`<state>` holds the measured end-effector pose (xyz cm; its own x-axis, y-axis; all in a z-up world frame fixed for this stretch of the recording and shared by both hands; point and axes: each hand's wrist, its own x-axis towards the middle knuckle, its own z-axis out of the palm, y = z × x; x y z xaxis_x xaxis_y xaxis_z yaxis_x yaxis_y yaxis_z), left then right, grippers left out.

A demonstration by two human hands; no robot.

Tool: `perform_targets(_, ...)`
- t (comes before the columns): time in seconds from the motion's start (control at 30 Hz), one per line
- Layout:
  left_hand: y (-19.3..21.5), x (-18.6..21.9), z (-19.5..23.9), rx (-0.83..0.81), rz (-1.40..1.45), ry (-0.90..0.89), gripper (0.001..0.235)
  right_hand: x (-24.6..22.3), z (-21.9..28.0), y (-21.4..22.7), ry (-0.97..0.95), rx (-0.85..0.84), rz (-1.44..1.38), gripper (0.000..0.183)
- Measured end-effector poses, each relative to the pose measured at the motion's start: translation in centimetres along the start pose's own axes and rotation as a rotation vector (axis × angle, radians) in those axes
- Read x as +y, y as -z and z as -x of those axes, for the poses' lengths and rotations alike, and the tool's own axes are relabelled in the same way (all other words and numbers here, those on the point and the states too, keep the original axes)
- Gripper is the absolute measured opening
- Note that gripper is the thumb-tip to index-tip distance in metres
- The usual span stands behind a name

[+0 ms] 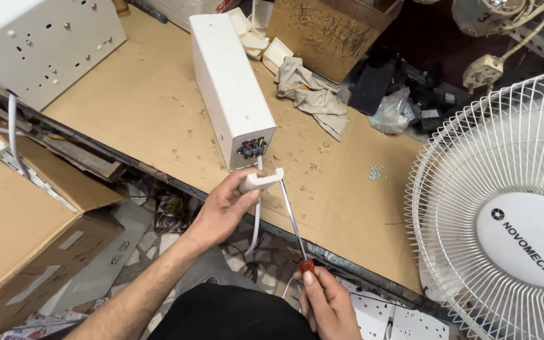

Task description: The person works at a cluttered workbench on a white rectangular electrical enclosure with a power cord. They hold the enclosure steady, use a red-handled screwdriver to drive screws into its end fitting, reposition the enclosure, and handle small white end caps and wiring as they assemble the unit.

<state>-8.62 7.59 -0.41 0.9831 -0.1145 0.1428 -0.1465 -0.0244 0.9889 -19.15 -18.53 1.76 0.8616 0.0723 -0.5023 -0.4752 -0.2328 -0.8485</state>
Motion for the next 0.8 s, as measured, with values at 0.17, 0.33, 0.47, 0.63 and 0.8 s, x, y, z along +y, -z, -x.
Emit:
perform_targets(0.17,-1.0,0.8,-1.2,0.111,0.096,0.255,0.042,0.0,-0.6,-0.8,0.022,0.010,-0.050,0.033)
perform_targets(0.33,-2.3,2.8,-1.8,0.264,0.281,0.302,0.047,0.5,-1.6,-1.1,0.064,-0.008,-0.048,0.034)
perform_targets(0.47,-2.3,2.8,-2.4,0.395,0.522,0.380,0.056,0.3,-1.9,-1.2,0.108,0.012,-0.014,0.033)
perform_targets(0.63,-2.6,2.6,-3.3,0.429,0.805,0.454,0.057,-0.6,-2.3,-1.8,0.076,-0.013,-0.070,0.035)
perform_targets(0.8,-3.2,0.9,-4.1,0.465,0.871,0.498,0.056,-2.2,-2.4,-1.1,-0.020,-0.133,-0.146,0.042)
